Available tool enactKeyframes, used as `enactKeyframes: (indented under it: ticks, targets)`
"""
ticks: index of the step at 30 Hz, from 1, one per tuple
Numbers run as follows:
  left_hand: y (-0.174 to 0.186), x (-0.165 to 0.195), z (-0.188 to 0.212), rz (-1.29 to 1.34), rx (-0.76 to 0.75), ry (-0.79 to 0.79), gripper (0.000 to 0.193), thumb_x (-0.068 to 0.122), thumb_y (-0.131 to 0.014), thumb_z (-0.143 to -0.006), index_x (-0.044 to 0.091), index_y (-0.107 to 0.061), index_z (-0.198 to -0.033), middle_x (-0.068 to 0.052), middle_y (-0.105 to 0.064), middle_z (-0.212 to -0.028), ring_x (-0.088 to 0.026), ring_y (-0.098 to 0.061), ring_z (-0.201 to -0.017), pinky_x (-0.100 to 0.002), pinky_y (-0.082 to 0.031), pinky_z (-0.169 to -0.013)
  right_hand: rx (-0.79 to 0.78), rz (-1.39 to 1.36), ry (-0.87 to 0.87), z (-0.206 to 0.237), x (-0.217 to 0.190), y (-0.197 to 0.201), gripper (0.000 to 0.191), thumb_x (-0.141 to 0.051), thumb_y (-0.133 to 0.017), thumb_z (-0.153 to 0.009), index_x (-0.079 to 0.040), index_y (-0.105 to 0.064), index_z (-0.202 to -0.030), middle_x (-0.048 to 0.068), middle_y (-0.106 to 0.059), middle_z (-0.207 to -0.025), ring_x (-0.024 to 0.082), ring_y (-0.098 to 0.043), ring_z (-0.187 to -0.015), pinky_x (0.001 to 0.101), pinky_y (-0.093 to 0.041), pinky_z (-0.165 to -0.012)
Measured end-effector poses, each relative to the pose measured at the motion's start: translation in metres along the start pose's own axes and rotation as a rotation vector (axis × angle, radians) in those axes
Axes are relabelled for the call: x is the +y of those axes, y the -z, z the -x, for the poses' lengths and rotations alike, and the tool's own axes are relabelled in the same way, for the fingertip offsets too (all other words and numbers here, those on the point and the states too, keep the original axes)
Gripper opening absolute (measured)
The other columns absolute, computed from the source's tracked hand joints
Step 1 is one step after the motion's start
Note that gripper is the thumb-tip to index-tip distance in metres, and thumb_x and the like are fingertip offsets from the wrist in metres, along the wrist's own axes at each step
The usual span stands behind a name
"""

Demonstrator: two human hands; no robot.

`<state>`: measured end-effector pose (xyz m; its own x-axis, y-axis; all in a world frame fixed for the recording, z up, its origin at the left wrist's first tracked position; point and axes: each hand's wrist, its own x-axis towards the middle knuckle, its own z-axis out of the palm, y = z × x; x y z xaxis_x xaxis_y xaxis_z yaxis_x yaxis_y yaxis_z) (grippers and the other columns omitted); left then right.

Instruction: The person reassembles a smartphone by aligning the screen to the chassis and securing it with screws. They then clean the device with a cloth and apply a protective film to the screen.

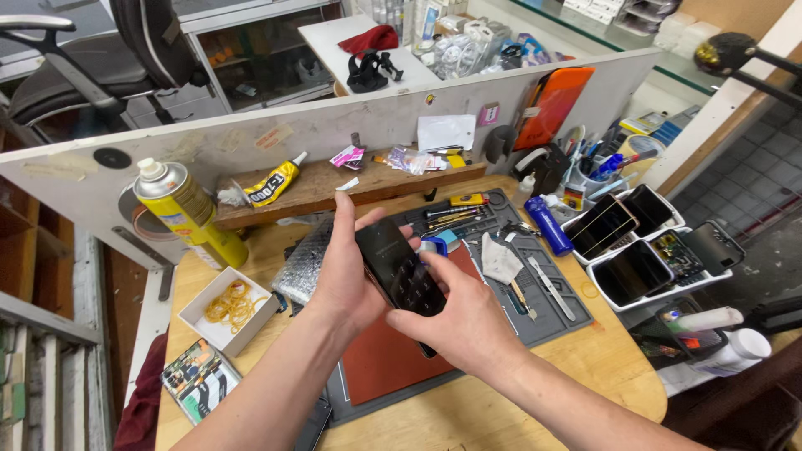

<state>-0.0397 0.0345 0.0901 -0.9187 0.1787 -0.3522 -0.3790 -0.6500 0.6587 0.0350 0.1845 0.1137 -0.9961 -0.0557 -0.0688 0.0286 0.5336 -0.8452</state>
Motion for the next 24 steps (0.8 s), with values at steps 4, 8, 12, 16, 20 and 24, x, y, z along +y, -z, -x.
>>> enactKeyframes:
  ticks: [4, 8, 12, 16, 20, 24]
  targets:
    - [-0.033, 0.018, 0.009, 0.014, -0.093, -0.055, 0.084, 0.072, -0.04, -0.09, 0.005, -0.052, -0.139, -0.019, -0.066, -0.112, -0.032, -0.067, -0.104, -0.049, -0.058, -0.091, 0.097, 0.209, 0.076, -0.004, -0.021, 0.017, 0.104, -0.041, -0.086, -0.06, -0.009, -0.045, -0.149, 0.013, -0.068, -0.119, 0.024, -0.068, -0.11, 0.0369, -0.053, -0.093]
    - [-0.049, 0.024, 0.011, 0.011, -0.168, -0.049, 0.081, 0.069, -0.04, -0.092, 0.005, -0.054, -0.14, -0.019, -0.068, -0.117, -0.028, -0.068, -0.109, -0.047, -0.058, -0.093, 0.11, 0.233, 0.087, -0.011, -0.028, 0.03, 0.109, -0.043, -0.088, -0.054, -0.009, -0.042, -0.147, 0.017, -0.061, -0.125, 0.027, -0.062, -0.117, 0.0389, -0.051, -0.099]
    - [-0.054, 0.022, 0.011, -0.029, -0.22, -0.031, 0.078, 0.068, -0.041, -0.093, 0.007, -0.056, -0.14, -0.017, -0.068, -0.12, -0.026, -0.068, -0.107, -0.046, -0.058, -0.092, 0.067, 0.175, 0.042, -0.014, -0.028, 0.037, 0.11, -0.041, -0.087, -0.05, -0.01, -0.042, -0.145, 0.014, -0.062, -0.124, 0.024, -0.066, -0.113, 0.0371, -0.054, -0.095]
    - [-0.054, 0.024, 0.013, -0.022, -0.236, -0.02, 0.076, 0.067, -0.042, -0.093, 0.008, -0.057, -0.138, -0.016, -0.069, -0.116, -0.026, -0.068, -0.103, -0.047, -0.059, -0.089, 0.053, 0.139, 0.028, -0.015, -0.029, 0.039, 0.11, -0.04, -0.087, -0.048, -0.011, -0.043, -0.145, 0.012, -0.063, -0.125, 0.023, -0.068, -0.113, 0.0361, -0.054, -0.096]
    - [-0.055, 0.026, 0.013, -0.003, -0.248, -0.023, 0.075, 0.068, -0.042, -0.094, 0.008, -0.057, -0.137, -0.015, -0.07, -0.111, -0.027, -0.068, -0.1, -0.046, -0.059, -0.087, 0.056, 0.091, 0.011, -0.016, -0.029, 0.038, 0.108, -0.039, -0.085, -0.046, -0.012, -0.045, -0.143, 0.012, -0.065, -0.123, 0.023, -0.07, -0.111, 0.036, -0.056, -0.093]
    - [-0.056, 0.027, 0.012, 0.018, -0.248, -0.034, 0.075, 0.067, -0.041, -0.095, 0.007, -0.057, -0.136, -0.016, -0.07, -0.11, -0.027, -0.069, -0.1, -0.046, -0.059, -0.088, 0.07, 0.165, 0.087, -0.017, -0.031, 0.038, 0.109, -0.04, -0.089, -0.05, -0.011, -0.044, -0.145, 0.013, -0.061, -0.127, 0.025, -0.064, -0.118, 0.0369, -0.052, -0.098]
